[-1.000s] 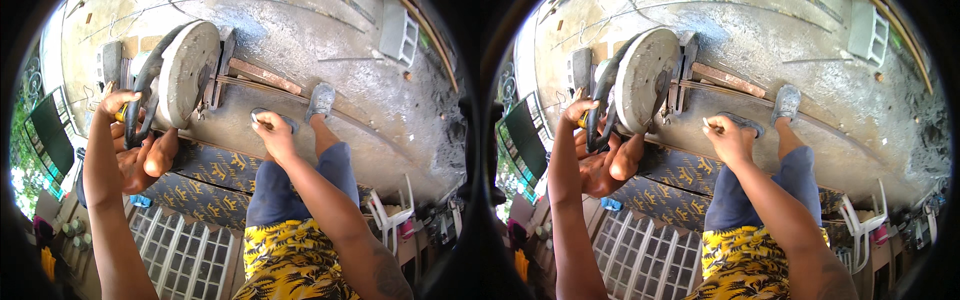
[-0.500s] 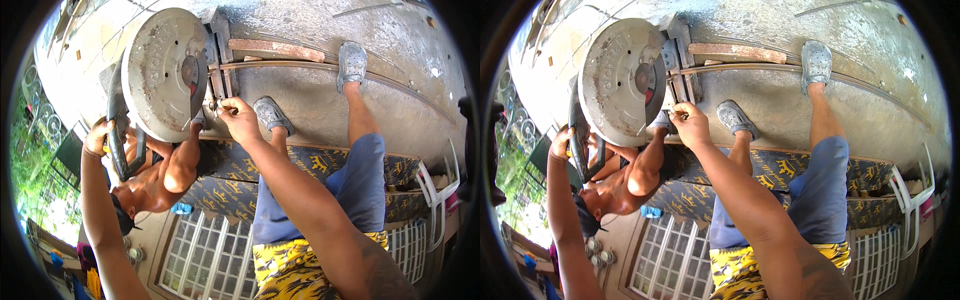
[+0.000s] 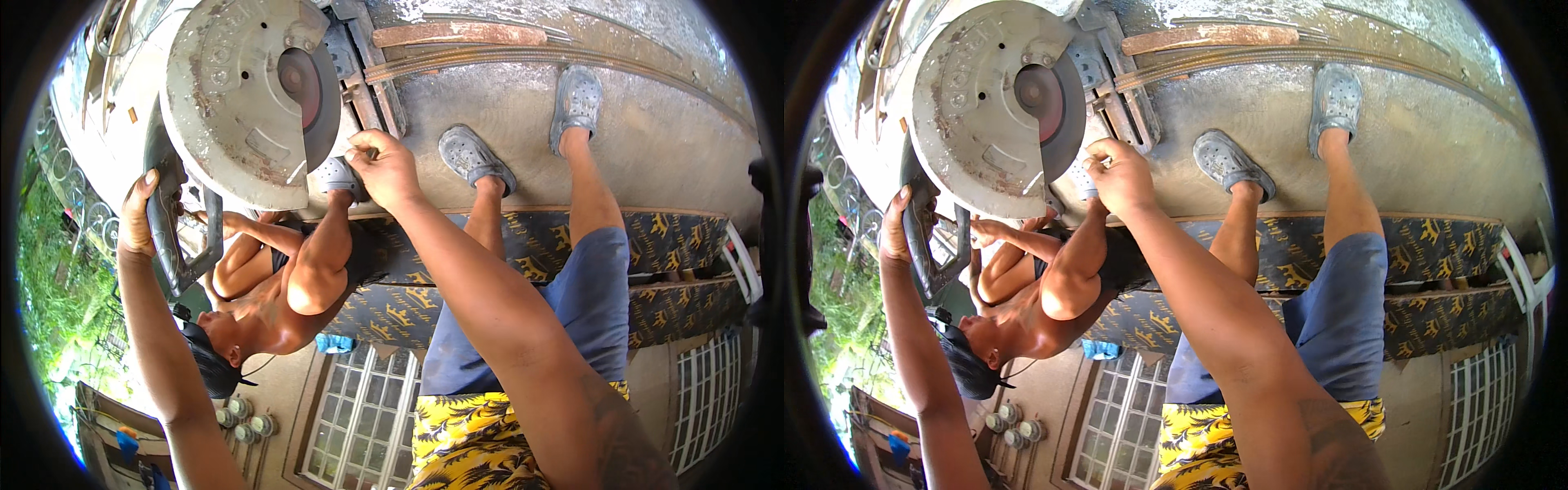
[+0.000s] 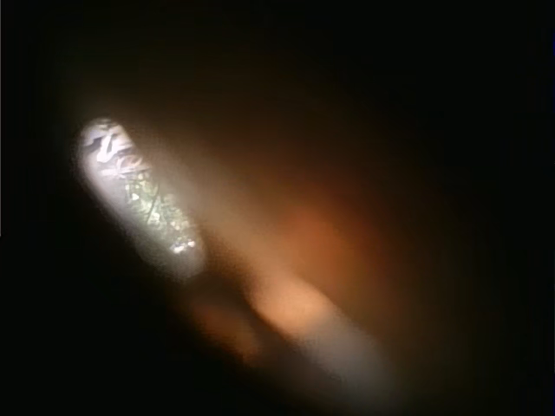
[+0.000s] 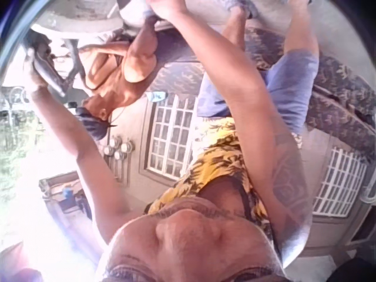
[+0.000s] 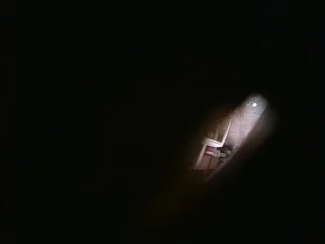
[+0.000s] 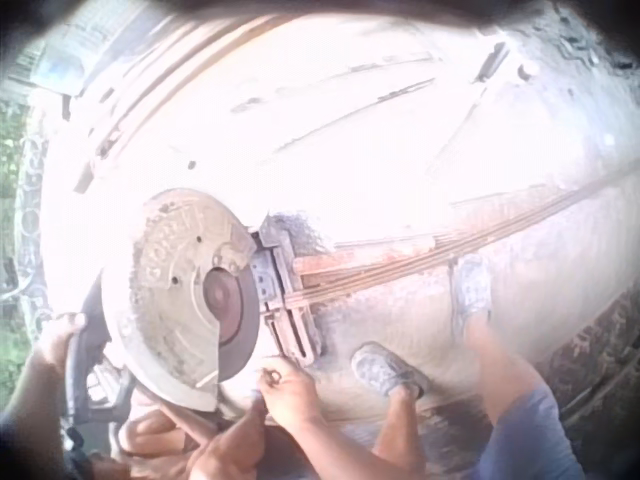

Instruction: The person assembles a wooden frame by hammering nails into plywood sheets and wooden planks. They retrieve nails from a plastic container, position the plywood, and secure it to the frame using a hammer. Another person is visible in the background using a circular saw.

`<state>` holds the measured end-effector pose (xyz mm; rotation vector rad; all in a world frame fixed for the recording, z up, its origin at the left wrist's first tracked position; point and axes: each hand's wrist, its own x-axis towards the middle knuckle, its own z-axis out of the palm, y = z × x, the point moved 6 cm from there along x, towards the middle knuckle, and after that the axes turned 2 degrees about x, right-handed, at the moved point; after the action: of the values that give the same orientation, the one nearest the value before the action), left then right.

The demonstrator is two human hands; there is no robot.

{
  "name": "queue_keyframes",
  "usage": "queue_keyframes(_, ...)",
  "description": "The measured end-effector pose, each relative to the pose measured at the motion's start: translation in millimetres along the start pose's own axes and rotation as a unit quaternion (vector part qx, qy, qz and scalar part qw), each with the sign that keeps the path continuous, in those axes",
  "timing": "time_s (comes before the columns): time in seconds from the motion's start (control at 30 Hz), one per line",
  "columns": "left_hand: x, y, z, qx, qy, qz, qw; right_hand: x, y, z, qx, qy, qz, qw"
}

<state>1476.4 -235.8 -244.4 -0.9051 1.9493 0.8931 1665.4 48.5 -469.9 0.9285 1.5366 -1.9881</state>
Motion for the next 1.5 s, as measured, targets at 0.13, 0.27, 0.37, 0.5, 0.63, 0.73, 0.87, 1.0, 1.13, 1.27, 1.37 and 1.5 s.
queue_keyframes(0.13, -4.5, -1.7, -0.3, 0.006, 0.090, 0.003, 0.996, -3.5, -3.6, 19.6, -0.010, -0.008, -0.029, 1.000)
queue_keyframes(0.27, -6.8, 0.1, 5.3, -0.002, 0.102, 0.033, 0.994, 0.0, -5.2, 23.1, -0.050, 0.036, -0.055, 0.997)
queue_keyframes(0.37, -8.5, -0.8, 7.6, -0.009, 0.119, 0.031, 0.992, 1.6, -1.3, 23.9, -0.072, 0.036, -0.048, 0.996)
queue_keyframes(0.5, -9.4, 0.3, 10.2, -0.002, 0.137, 0.044, 0.990, 0.2, 0.7, 25.4, -0.060, 0.049, -0.049, 0.996)
queue_keyframes(0.63, -10.4, -1.3, 10.2, -0.010, 0.143, 0.037, 0.989, 0.5, 1.6, 29.7, -0.049, 0.058, -0.021, 0.997)
queue_keyframes(0.73, -9.1, -2.4, 9.9, -0.013, 0.130, 0.029, 0.991, 0.4, 0.0, 31.0, -0.067, 0.068, -0.021, 0.995)
queue_keyframes(0.87, -6.5, -3.7, 8.8, -0.016, 0.121, 0.040, 0.992, 0.1, 1.2, 32.0, -0.081, 0.073, -0.013, 0.994)
queue_keyframes(1.0, -5.5, -6.5, 7.0, -0.013, 0.105, 0.032, 0.994, -0.2, 1.2, 32.1, -0.079, 0.082, -0.026, 0.993)
queue_keyframes(1.13, -4.6, -9.1, 5.1, -0.027, 0.098, 0.016, 0.995, -1.0, 5.8, 33.3, -0.065, 0.079, -0.006, 0.995)
queue_keyframes(1.27, -4.4, -9.4, 6.2, -0.041, 0.093, -0.004, 0.995, -1.0, 13.9, 35.5, -0.045, 0.078, 0.032, 0.995)
queue_keyframes(1.37, -6.5, -6.8, 8.6, -0.031, 0.105, 0.027, 0.994, -0.3, 19.6, 37.8, -0.032, 0.076, 0.055, 0.995)
queue_keyframes(1.5, -9.0, -7.5, 9.9, -0.032, 0.107, 0.029, 0.993, -1.9, 19.2, 39.1, -0.004, 0.087, 0.039, 0.995)
